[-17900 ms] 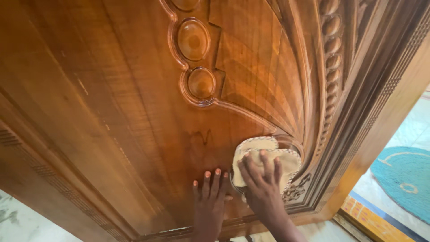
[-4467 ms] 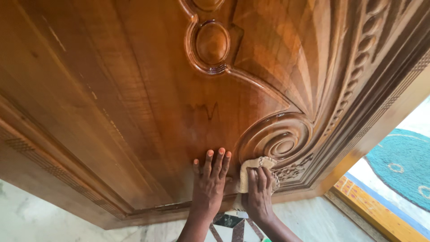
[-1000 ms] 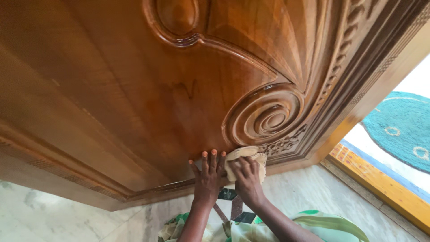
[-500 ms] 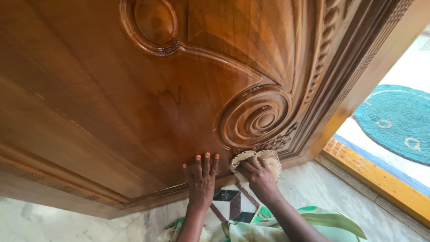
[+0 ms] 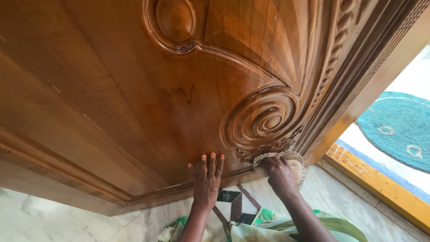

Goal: The person wipes the surface of a carved wooden door with a cloth, following the contours of the decorative patterns.

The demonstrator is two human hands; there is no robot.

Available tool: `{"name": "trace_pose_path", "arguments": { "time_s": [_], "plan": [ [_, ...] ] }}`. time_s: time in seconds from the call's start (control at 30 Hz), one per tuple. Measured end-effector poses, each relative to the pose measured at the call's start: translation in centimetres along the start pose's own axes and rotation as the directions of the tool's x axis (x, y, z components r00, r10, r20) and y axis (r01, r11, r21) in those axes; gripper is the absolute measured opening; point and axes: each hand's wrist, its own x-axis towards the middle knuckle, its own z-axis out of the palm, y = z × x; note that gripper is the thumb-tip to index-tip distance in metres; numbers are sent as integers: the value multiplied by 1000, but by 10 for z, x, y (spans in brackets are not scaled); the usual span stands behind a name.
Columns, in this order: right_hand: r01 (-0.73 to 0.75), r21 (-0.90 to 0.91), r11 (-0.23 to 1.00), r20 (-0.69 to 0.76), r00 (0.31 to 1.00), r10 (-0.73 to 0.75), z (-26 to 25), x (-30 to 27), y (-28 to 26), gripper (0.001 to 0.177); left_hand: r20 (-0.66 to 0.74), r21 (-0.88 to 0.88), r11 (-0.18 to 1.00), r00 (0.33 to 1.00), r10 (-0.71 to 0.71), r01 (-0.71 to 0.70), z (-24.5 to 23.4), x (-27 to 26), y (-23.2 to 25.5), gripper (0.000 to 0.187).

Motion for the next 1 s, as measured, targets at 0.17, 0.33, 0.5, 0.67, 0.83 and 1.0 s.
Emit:
{"name": "trace_pose_path", "arguments": {
  "time_s": [0.17, 0.33, 0.5, 0.67, 0.83, 1.0],
  "plan": [
    [-112, -22, 994, -36, 993, 111, 2, 4, 21, 45, -5, 162, 978, 991, 136, -134, 3, -6, 5, 82],
    [-250, 32, 968, -196, 948, 251, -8, 2, 47, 31, 44, -41, 992, 992, 122, -120, 8, -7, 7, 77],
    [-278, 32, 960, -273, 922, 276, -9, 2, 52, 23, 30, -42, 993, 993, 111, -110, 13, -8, 7, 78],
    [-235, 34, 971, -479, 849, 222, -33, 5, 57, 31, 38, -65, 992, 993, 111, -108, 13, -8, 8, 77],
    [-111, 64, 992, -670, 732, 125, -74, 6, 44, 37, 56, 30, 992, 991, 120, -122, 11, -9, 9, 77],
    [-84, 108, 991, -693, 708, 136, -77, 10, 38, 50, 83, 35, 991, 989, 126, -129, 7, -7, 8, 79]
  ]
}}
